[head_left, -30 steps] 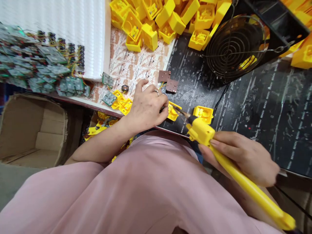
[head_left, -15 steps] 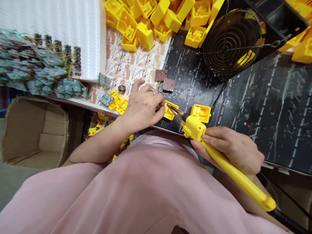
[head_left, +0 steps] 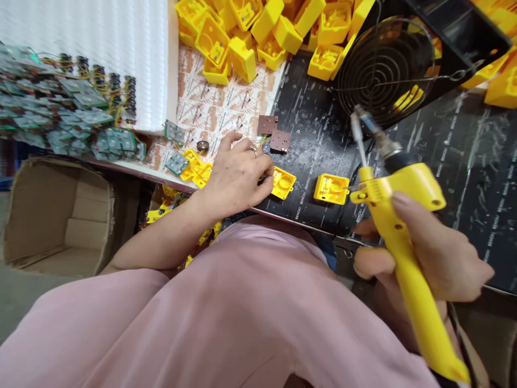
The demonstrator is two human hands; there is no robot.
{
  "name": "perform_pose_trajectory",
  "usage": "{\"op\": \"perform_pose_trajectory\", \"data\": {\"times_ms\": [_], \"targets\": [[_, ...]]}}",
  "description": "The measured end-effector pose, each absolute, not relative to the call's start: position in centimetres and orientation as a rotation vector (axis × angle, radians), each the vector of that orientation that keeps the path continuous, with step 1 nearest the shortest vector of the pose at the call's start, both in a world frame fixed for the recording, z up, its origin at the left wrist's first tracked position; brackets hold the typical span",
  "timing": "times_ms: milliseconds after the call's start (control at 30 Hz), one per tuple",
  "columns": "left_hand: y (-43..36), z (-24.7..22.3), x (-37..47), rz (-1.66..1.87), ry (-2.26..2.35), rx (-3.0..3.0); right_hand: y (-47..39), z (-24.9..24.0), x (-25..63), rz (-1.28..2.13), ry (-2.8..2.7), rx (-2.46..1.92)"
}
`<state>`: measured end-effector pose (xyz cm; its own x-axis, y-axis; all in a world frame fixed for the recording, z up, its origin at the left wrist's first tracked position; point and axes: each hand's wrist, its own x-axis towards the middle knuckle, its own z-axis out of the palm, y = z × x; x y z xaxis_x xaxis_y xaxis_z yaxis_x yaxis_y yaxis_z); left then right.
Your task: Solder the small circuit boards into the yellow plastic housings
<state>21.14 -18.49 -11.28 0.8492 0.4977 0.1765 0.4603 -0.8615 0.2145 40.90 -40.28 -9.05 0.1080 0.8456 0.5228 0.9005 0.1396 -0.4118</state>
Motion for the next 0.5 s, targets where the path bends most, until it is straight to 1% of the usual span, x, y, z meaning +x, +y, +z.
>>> {"op": "perform_pose_trajectory", "data": {"times_ms": [67,133,233,367,500], "targets": [[-18.4,-11.2,20.9,0.328,0.733,2.894,-39.5,-8.8,41.3,-0.179,-1.797,-1.723],[-18.5,-11.0,20.8,0.338,0.711,2.913,-38.9,-9.1,41.9,-0.337,-1.877,-1.717],[-19.3,-11.2,20.9,0.402,0.638,2.907,-38.3,-10.4,42.8,-0.481,-1.941,-1.707],[-20.3,-12.3,21.3,0.385,0.257,2.997,-37.4,-12.6,43.8,-0.389,-2.003,-1.709],[-17.4,-11.9,19.0,0.241,-0.064,2.995,-37.0,-13.8,43.6,-0.265,-1.974,-1.694]]}}
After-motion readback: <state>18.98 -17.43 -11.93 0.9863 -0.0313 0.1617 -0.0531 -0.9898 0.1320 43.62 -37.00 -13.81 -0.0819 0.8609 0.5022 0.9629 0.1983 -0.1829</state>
